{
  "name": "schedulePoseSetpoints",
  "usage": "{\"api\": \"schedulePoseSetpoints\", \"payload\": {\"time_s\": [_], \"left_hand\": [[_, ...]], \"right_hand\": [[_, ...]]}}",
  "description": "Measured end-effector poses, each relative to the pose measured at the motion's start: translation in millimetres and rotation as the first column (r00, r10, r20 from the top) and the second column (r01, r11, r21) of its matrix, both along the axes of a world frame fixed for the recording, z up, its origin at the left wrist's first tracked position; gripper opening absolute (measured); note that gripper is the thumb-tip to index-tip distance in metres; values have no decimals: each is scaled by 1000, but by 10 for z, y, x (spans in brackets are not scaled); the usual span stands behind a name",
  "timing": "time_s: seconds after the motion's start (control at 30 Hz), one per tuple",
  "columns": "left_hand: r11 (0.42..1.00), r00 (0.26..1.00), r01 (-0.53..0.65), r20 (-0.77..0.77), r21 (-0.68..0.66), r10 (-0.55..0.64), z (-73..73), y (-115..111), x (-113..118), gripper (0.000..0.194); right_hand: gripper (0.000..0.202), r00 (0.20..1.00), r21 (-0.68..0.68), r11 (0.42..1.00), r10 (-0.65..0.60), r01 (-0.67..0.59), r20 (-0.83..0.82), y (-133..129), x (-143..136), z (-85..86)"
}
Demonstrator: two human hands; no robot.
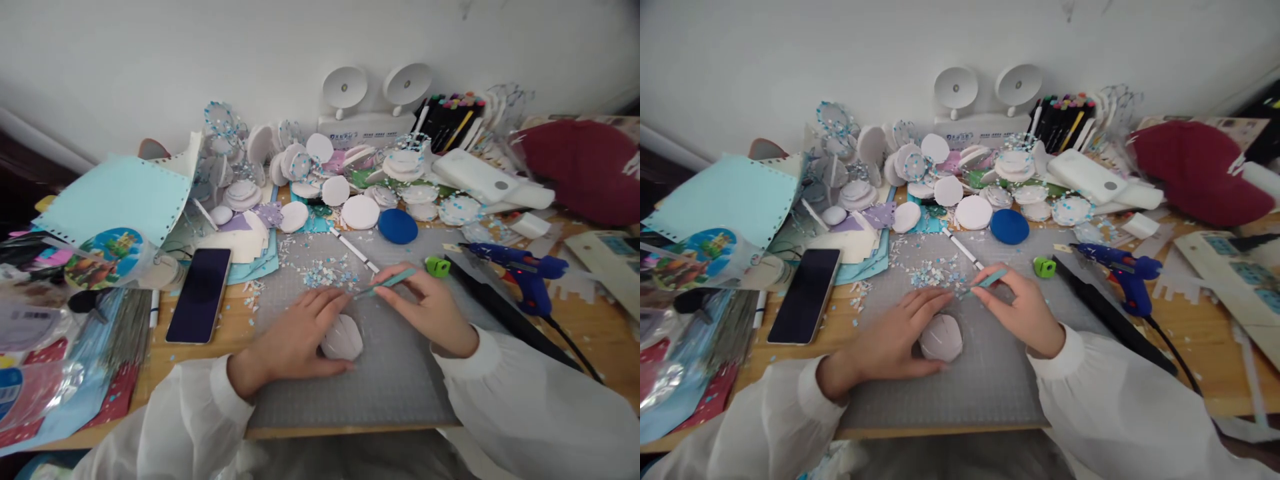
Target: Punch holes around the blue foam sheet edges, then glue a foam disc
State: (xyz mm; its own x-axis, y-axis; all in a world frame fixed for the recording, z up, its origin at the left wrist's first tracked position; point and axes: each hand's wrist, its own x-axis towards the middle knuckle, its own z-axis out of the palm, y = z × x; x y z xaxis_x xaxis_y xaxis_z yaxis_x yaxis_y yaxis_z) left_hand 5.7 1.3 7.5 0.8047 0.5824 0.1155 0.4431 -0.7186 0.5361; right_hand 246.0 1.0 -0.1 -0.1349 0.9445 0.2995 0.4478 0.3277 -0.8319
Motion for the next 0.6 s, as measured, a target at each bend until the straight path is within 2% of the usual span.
{"api": "schedulePoseSetpoints", "payload": {"time_s": [0.1,0.2,0.3,0.47,0.6], "left_hand": [[996,997,68,-29,52,-67,-5,128,-69,94],[996,995,34,-100,86,-26,-37,203,-138,86],[996,991,12,-134,93,0,-66,219,-177,84],[994,985,76,-162,84,-61,-54,204,-189,82],[992,985,29,-173,126,-6,-35,218,-190,83]], "right_hand": [[10,983,42,996,-76,84,-168,169,-110,26],[10,951,28,991,-116,130,-286,256,-202,-18],[11,940,15,986,-157,169,-303,245,-221,-87],[13,908,-27,969,-239,245,-343,194,-199,-121],[11,901,-21,966,-250,259,-355,205,-226,-105]]}}
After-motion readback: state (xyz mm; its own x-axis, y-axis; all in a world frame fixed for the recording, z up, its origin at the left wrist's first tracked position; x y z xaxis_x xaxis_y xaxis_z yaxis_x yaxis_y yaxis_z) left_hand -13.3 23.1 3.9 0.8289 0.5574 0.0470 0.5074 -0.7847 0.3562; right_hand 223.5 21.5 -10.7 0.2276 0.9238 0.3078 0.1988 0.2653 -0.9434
